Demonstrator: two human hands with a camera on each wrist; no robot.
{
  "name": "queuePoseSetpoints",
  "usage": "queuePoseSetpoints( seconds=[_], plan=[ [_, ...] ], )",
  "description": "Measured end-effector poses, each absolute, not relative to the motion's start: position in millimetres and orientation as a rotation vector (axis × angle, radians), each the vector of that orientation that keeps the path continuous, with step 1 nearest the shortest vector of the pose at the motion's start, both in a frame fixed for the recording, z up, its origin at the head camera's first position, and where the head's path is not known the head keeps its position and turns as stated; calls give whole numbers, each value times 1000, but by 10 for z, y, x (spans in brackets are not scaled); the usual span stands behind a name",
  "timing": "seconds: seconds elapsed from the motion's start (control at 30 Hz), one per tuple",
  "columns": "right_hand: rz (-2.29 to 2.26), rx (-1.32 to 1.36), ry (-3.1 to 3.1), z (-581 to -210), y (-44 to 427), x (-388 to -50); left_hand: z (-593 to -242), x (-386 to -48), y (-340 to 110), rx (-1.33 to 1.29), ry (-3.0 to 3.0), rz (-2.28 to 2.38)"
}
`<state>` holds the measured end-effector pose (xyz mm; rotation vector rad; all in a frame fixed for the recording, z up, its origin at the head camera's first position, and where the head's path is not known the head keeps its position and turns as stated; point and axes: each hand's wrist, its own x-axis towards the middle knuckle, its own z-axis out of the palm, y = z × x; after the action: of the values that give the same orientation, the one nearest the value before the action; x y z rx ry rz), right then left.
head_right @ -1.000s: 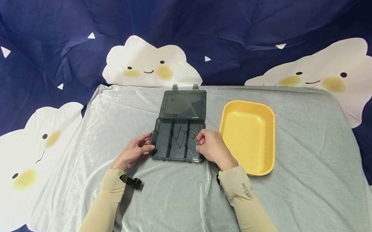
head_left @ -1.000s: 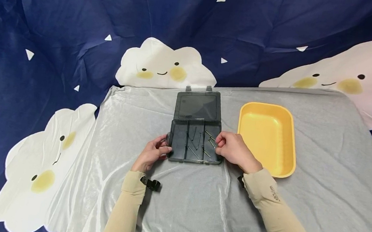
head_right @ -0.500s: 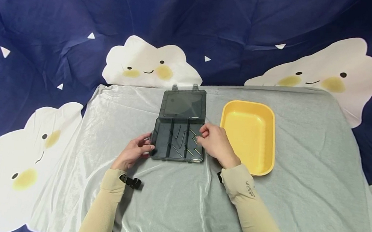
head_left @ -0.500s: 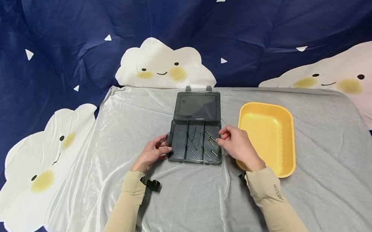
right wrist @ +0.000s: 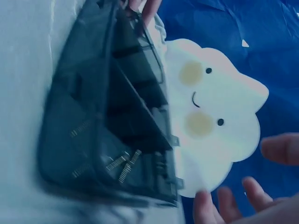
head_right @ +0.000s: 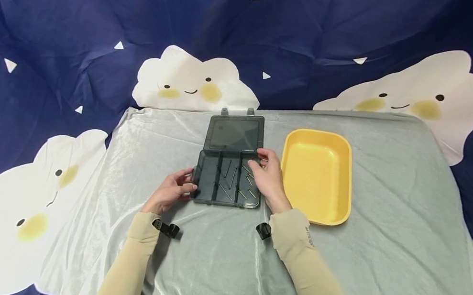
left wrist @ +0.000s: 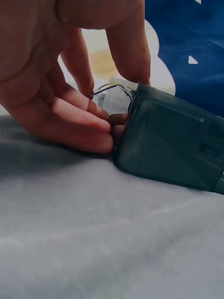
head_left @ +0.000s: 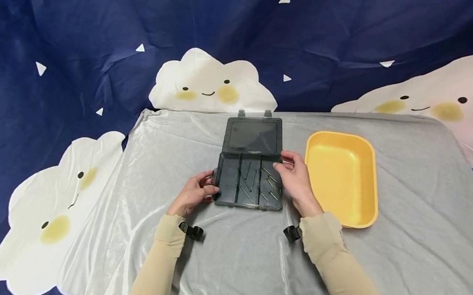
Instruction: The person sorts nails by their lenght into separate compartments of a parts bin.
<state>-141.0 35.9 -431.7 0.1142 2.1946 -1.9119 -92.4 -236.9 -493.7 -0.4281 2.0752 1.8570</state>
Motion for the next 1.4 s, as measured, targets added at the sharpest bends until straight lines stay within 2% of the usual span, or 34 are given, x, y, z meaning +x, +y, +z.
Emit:
queuePoseSetpoints(
  seconds=[0.2,0.4,0.73,1.0,1.4],
  plan=[
    [-1940,258,2201,-4480,258,-1500,-4887,-1025,-2392,-449,2117,1806],
    [-1892,318,2254,-4603,225,-1635,-4861,-1294,-2378,-536,2133,1852],
    [-1931,407,2162,-4715,214,-1810,-4894,-1768,-2349,-888,1769,2221],
    [-1896,359,2112,-4729,199,-1909,-4772,-1813,-2195,-711,1951,2057],
    [-1921,385,2025,-4707,239,-1973,-4836,-1993,-2283,-791,1843,2049]
  ],
)
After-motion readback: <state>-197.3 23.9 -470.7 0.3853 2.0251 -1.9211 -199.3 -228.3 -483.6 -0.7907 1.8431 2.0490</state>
